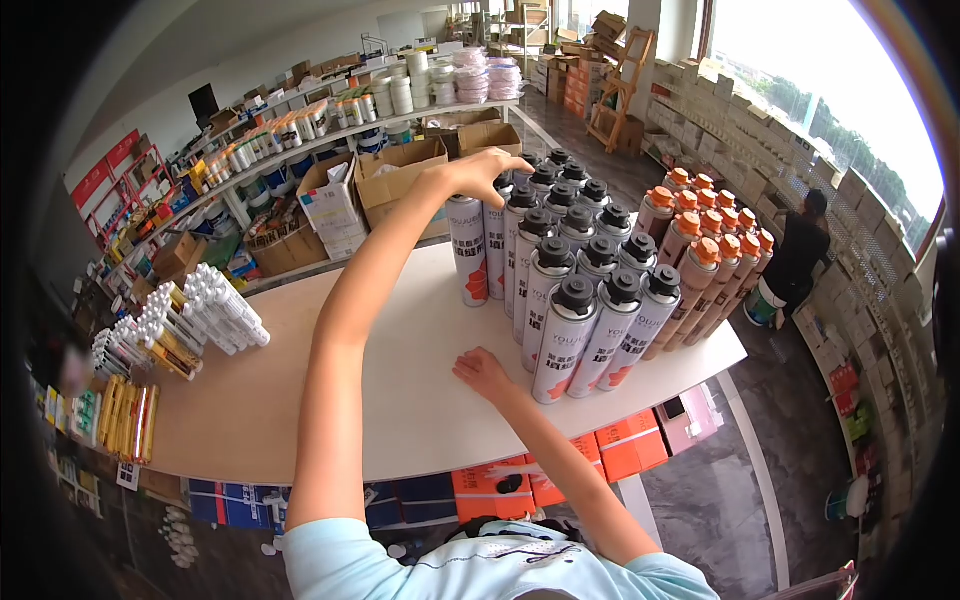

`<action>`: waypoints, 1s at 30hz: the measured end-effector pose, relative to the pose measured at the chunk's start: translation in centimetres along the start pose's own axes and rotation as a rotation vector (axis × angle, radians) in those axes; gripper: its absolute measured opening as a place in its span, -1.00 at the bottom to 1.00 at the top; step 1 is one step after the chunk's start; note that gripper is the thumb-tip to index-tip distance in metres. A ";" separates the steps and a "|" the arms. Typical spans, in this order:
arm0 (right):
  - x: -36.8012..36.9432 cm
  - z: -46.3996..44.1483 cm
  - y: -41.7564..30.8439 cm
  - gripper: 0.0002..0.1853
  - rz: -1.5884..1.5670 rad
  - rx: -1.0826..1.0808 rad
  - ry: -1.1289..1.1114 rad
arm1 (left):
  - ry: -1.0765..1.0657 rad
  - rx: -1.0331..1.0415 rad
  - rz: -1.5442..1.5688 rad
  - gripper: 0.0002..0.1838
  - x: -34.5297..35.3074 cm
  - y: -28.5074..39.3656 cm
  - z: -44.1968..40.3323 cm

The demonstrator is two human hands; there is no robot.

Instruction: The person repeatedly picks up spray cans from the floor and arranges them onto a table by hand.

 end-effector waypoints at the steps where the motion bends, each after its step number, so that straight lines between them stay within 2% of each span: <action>1: 0.1 0.4 0.2 -0.84 -0.001 0.004 0.017 | -0.011 -0.046 -0.006 -0.11 0.4 -1.2 -0.7; 2: 0.3 0.8 0.1 -0.83 -0.003 0.006 0.033 | -0.005 -0.045 -0.008 -0.11 0.4 -1.7 -0.9; 4: 0.1 1.1 -0.1 -0.82 -0.002 0.002 0.037 | -0.109 -0.245 -0.087 -0.11 0.9 -4.0 -0.8; 9: -1.3 1.0 -0.1 -0.77 0.002 -0.012 0.016 | -0.117 -0.219 -0.188 -0.05 2.3 -5.6 -1.3; 11: -1.0 1.0 -0.2 -0.75 0.135 -0.023 -0.049 | -0.075 -0.215 -0.173 -0.10 2.8 -6.1 -1.7; 15: -0.5 2.0 -0.5 -0.72 0.169 -0.037 0.003 | -0.044 -0.204 -0.148 -0.23 2.2 -5.3 -1.8; 25: -0.8 2.5 -0.4 -0.66 0.190 -0.036 0.034 | 0.016 -0.217 -0.174 -0.24 1.8 -4.6 -1.8; 30: -0.1 2.8 -0.3 -0.66 0.188 -0.018 0.046 | 0.049 -0.157 -0.064 -0.25 2.3 -5.4 -1.8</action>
Point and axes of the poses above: each hand's wrist, its own z-axis away from the middle knuckle, its own x-axis out of the palm, y = z × x, the point moved 9 cm from there along -z, towards the middle knuckle, and after that the axes turned 4 degrees about -x, right-handed, at the moved point
